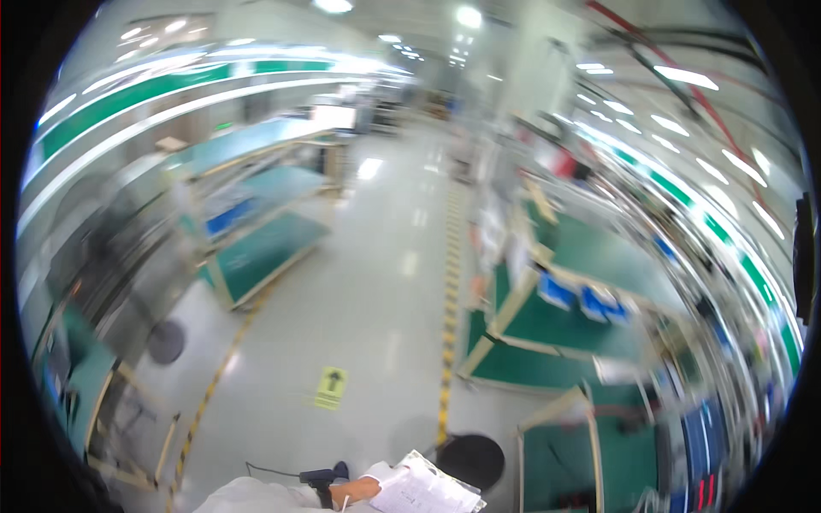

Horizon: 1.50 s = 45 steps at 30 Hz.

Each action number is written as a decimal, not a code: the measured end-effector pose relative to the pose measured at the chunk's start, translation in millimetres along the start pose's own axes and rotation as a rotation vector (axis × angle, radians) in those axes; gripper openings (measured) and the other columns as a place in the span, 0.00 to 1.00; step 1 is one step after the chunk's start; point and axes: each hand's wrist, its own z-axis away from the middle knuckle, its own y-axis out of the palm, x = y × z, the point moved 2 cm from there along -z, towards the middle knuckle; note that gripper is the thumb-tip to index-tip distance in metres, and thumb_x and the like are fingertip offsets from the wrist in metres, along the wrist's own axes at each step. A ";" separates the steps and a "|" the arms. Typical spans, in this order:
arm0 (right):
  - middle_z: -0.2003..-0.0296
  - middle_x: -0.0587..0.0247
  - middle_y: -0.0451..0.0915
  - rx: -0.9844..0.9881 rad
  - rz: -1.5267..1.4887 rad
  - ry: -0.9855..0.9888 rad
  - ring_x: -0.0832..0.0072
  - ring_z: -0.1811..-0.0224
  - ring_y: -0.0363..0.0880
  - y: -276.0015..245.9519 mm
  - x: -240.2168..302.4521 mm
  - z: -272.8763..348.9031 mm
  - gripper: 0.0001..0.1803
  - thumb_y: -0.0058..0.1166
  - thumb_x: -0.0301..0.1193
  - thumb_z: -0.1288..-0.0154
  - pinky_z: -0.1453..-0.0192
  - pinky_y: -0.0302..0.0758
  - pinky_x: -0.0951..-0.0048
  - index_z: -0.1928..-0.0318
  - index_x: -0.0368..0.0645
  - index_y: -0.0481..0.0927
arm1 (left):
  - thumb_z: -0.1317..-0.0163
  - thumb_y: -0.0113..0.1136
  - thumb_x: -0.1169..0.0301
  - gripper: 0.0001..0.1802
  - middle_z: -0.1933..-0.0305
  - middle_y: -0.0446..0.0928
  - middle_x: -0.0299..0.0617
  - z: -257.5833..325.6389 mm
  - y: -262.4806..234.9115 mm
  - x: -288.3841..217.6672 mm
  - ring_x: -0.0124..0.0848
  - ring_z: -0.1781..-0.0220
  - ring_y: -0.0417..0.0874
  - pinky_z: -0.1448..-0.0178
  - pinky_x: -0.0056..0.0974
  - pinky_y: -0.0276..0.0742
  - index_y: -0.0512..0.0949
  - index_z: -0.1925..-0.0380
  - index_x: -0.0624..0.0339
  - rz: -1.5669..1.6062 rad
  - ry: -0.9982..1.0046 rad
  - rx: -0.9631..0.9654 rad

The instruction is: The person connects wires and red clamps to a battery pack, uses a mouse and keyboard, and writes on a document. They then place the battery pack on a cart and push it through the facility.

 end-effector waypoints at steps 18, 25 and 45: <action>0.55 0.39 0.79 0.536 0.322 -0.173 0.59 0.56 0.81 373.3 261.0 -277.1 0.29 0.54 0.52 0.40 0.52 0.75 0.57 0.48 0.42 0.77 | 0.42 0.49 0.46 0.36 0.48 0.75 0.63 -160.1 -375.9 156.9 0.54 0.41 0.74 0.39 0.45 0.68 0.76 0.53 0.73 0.937 -0.386 -0.631; 0.57 0.38 0.79 0.490 0.480 -0.273 0.53 0.52 0.78 478.7 430.6 -396.6 0.31 0.41 0.54 0.35 0.48 0.72 0.58 0.52 0.38 0.78 | 0.41 0.48 0.45 0.37 0.48 0.75 0.65 -321.6 -548.0 139.3 0.54 0.40 0.73 0.38 0.45 0.66 0.74 0.50 0.74 0.812 -0.426 -0.673; 0.67 0.37 0.80 0.026 0.544 -0.318 0.45 0.60 0.79 805.7 794.8 -661.7 0.28 0.44 0.51 0.36 0.56 0.73 0.54 0.61 0.35 0.82 | 0.47 0.54 0.41 0.39 0.53 0.76 0.65 -678.2 -1059.6 35.1 0.55 0.45 0.76 0.42 0.46 0.71 0.79 0.58 0.73 0.404 -0.173 -0.561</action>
